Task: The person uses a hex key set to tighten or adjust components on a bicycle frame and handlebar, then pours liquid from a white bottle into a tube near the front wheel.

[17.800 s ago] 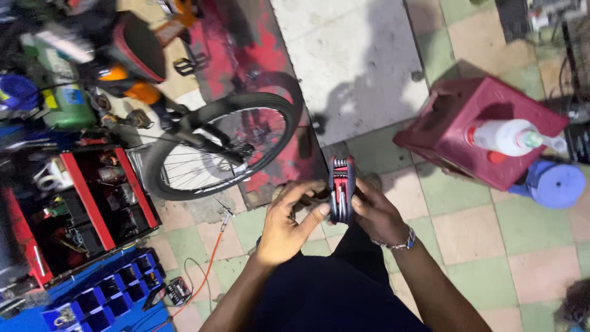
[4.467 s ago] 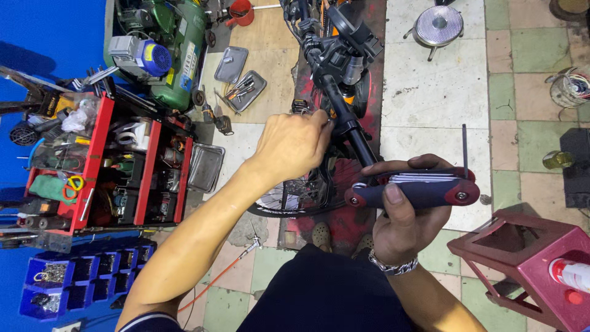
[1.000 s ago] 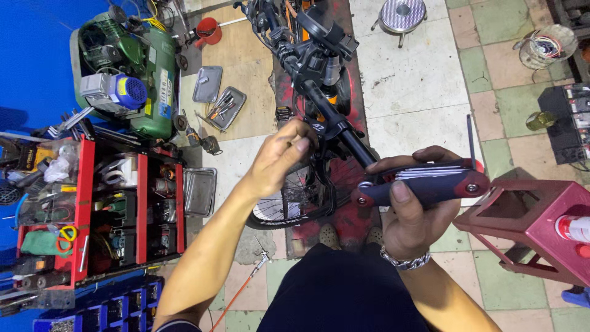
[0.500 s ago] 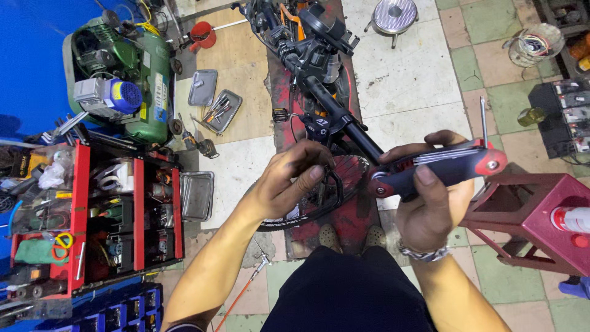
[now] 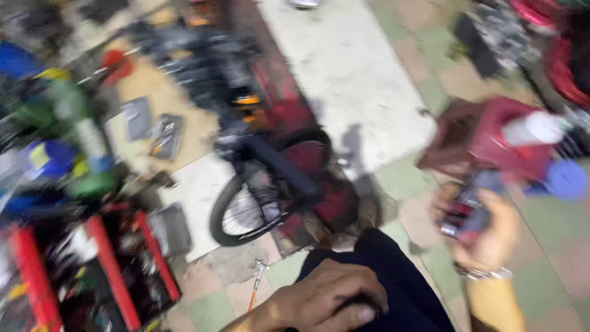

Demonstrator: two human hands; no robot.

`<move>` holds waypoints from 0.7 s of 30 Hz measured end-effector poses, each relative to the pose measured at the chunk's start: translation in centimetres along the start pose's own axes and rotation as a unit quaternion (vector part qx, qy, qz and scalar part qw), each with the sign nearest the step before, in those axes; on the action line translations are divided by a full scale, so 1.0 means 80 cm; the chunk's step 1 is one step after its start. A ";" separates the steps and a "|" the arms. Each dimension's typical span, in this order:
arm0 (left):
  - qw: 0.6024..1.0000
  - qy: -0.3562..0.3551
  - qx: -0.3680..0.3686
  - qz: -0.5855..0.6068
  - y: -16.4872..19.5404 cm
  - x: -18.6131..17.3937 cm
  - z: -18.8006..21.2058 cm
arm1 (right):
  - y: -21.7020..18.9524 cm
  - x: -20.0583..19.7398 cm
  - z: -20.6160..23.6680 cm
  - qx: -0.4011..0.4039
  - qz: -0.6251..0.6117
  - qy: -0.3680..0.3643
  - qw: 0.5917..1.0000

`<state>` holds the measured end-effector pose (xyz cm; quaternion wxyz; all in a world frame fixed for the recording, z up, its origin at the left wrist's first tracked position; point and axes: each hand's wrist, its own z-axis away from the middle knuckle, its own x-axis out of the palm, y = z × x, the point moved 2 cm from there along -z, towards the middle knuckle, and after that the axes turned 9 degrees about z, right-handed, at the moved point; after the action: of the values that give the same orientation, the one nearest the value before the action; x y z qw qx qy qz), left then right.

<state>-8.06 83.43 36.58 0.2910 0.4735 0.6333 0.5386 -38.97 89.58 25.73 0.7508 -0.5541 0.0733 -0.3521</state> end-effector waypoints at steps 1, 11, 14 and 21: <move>1.000 -0.010 -0.018 0.021 -0.017 0.022 -0.015 | 0.009 -0.018 0.003 0.049 -0.023 0.000 0.999; 0.934 0.204 -0.292 -0.015 -0.368 0.108 -0.243 | 0.096 -0.289 -0.133 0.207 -0.018 0.148 0.967; 0.919 0.218 -0.290 -0.153 -0.494 0.122 -0.349 | 0.131 -0.375 -0.224 0.210 -0.068 0.199 0.955; 0.906 0.216 -0.334 -0.143 -0.751 0.172 -0.580 | 0.165 -0.529 -0.420 0.247 0.020 0.313 0.917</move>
<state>-71.30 78.87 -7.36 0.3621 0.1253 0.5246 0.7603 -81.25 90.98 -10.42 0.8094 -0.2112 0.2261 -0.4991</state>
